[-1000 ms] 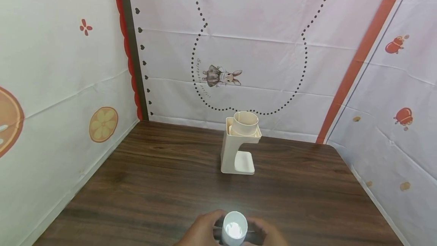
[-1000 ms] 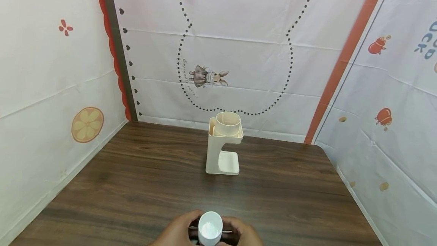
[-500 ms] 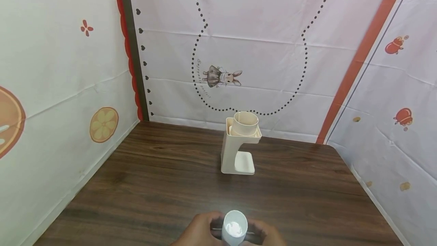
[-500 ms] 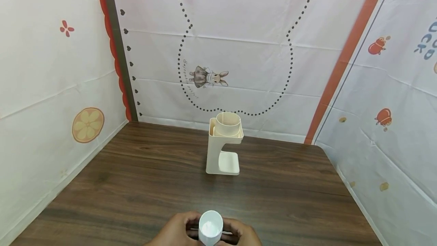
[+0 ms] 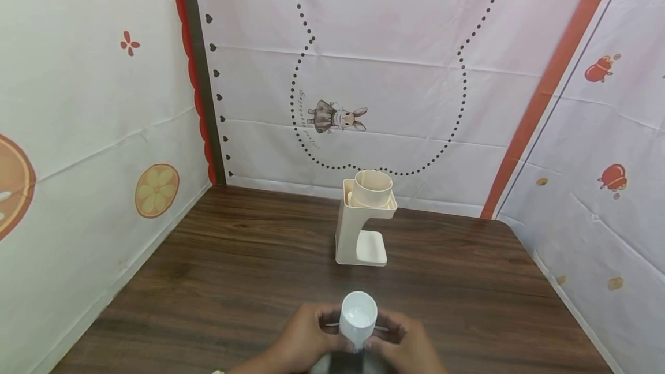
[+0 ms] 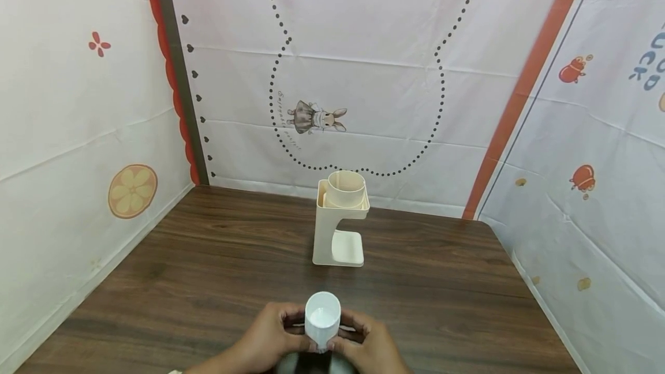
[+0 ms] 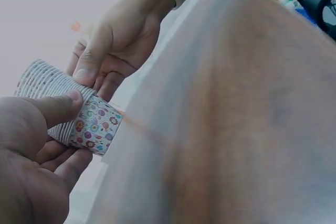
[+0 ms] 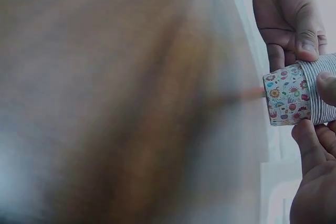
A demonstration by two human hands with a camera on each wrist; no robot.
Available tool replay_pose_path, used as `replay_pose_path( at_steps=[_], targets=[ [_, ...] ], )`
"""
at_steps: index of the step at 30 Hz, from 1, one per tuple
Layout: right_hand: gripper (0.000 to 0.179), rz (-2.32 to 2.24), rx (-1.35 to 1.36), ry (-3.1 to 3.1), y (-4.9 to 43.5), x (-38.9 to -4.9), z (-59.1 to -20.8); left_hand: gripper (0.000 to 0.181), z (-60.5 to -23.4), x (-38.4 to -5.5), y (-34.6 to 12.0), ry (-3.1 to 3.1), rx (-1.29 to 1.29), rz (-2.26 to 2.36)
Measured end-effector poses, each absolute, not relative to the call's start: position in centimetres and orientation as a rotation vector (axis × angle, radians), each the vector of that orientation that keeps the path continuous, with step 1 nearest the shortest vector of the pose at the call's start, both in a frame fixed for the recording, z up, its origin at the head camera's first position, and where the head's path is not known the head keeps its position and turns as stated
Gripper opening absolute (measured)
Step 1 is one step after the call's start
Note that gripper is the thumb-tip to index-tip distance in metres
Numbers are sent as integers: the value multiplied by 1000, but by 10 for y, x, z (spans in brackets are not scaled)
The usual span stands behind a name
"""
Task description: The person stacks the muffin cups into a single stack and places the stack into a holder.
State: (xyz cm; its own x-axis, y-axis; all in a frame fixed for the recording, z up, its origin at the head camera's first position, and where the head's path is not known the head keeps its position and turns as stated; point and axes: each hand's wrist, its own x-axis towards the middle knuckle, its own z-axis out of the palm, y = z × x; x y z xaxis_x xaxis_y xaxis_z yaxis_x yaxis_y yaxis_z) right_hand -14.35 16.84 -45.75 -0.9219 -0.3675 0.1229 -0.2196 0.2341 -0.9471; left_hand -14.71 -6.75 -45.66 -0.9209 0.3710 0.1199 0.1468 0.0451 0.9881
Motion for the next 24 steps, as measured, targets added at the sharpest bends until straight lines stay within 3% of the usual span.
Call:
replay_pose_path(
  at_steps=[10,24],
  targets=[
    [54,-1880,-564,2435,164,-168,-419,56,-424,-176,-63,2165,656,2085],
    [51,-1790,-560,2649,166,-205,-383,47,-383,-214,-62,2342,719,1994]
  ],
)
